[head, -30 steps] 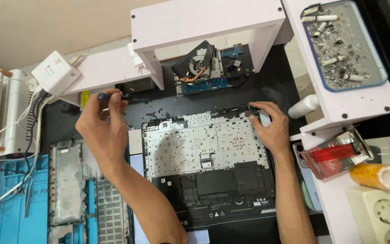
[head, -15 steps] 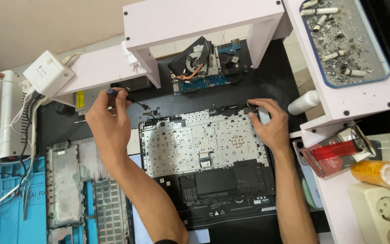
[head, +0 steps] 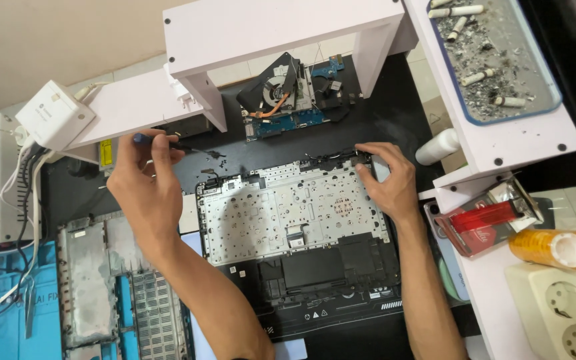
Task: Repairing a laptop by disassembling components and manipulating internal cables on a workbench.
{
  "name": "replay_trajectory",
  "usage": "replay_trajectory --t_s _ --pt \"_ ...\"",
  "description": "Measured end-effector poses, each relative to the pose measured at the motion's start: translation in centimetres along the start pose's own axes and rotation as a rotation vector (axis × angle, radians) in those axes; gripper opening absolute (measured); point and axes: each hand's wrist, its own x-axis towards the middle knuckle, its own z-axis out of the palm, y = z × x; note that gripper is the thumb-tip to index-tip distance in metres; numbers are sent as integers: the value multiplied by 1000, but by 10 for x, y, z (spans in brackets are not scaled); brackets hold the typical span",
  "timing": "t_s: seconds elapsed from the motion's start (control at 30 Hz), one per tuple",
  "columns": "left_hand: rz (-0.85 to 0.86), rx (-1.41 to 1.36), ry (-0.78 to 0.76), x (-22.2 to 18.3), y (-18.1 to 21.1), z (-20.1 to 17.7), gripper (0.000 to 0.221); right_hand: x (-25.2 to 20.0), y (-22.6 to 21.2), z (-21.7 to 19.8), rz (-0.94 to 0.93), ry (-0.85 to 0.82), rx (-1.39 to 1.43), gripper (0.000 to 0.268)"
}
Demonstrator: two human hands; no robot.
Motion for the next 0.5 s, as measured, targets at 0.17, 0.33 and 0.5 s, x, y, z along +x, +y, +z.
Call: replay_trajectory --t_s 0.17,0.33,0.5 --pt "45 -393 -77 -7 25 26 12 -1 -7 -3 -28 40 36 34" --pt "26 -607 -189 -14 53 72 12 -2 -11 -6 -4 12 223 39" --pt "-6 -568 -296 -20 64 100 13 -4 4 -5 17 -54 341 36"
